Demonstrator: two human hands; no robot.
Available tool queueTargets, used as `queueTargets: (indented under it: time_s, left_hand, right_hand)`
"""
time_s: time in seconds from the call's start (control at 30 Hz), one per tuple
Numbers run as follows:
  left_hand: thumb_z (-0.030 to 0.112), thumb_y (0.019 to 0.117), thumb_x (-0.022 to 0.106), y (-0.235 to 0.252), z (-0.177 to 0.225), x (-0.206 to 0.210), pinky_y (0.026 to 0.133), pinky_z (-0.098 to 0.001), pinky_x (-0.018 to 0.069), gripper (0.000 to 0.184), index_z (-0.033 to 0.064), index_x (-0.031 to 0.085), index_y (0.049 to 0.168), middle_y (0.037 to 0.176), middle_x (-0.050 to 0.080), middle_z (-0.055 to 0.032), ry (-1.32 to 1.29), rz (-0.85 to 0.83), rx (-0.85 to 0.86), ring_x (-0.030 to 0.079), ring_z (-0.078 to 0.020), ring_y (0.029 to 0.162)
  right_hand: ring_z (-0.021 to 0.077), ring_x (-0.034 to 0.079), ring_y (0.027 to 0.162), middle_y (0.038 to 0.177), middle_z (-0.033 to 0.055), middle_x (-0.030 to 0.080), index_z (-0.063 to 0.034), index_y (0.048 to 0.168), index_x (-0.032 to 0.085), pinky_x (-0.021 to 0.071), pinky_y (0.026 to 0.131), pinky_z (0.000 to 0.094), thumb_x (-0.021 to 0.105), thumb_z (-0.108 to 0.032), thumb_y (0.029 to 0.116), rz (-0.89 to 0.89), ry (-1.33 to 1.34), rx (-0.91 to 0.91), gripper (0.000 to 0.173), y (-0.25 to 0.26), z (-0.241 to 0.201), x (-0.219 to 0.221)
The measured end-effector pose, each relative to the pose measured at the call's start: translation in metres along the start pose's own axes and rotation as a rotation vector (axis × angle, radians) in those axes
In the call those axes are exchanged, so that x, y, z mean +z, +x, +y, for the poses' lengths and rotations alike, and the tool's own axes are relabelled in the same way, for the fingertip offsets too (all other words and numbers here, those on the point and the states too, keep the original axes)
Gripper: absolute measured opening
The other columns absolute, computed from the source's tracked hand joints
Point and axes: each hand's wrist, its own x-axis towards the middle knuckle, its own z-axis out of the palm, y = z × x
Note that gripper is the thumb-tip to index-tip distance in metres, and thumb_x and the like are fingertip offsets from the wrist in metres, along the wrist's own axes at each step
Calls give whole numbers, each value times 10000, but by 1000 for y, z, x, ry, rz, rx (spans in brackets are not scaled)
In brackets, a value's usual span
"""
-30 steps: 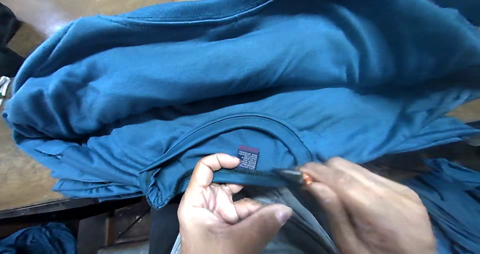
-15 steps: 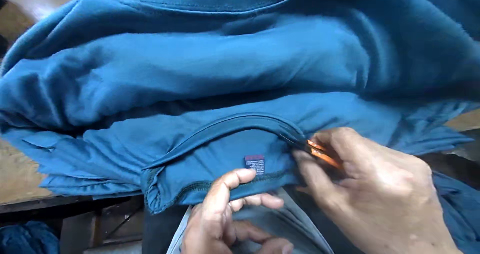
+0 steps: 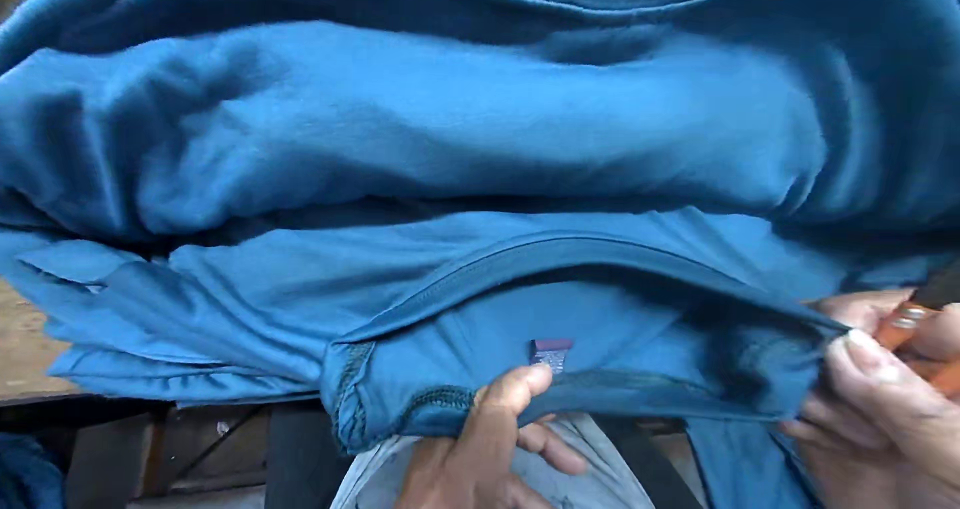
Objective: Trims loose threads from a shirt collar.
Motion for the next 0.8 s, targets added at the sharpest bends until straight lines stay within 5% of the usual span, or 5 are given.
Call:
queueTargets:
  time_s: [0.4,0.53,0.6,0.67,0.8]
  left_hand:
    - [-30,869,731,-1,5,-4,748,-354,646,711,-124,379,1479,1265,650,-229,239,-80,-26,732,-240,1011]
    - [58,925,703,-12,4,-12,727,-364,625,639,-11,451,1508,1116,715,-159,407,-170,3,729,-213,854]
    - [122,962,708,-24,5,-25,700,-315,598,319,1,696,1256,959,755,-124,493,-65,160,722,-166,788]
    - [96,954,717,-35,7,-44,769,-273,595,99,25,751,1015,940,740,-92,527,137,321,709,-129,862]
    - [168,927,685,-51,0,-98,851,-283,576,175,161,664,1101,1155,655,-8,958,516,433,649,-112,1041]
  right_hand:
    - [-49,496,530,796,-79,656,-206,1066,687,417,463,106,529,-147,1057,-33,238,-5,169,4,6,4]
    - [-8,619,671,1037,-46,742,-210,1071,632,491,568,155,533,-179,1054,-142,-45,-252,106,6,14,-7]
    - [76,702,932,1094,-13,720,-152,1087,644,589,782,220,611,-150,974,-159,-308,-392,118,6,16,-20]
    - [125,664,962,1062,104,686,-22,1024,667,557,801,235,685,-181,917,-180,-584,-483,193,4,15,-28]
    - [277,616,836,977,228,639,27,1063,711,514,697,391,684,-204,871,-144,-947,-538,301,2,26,-32]
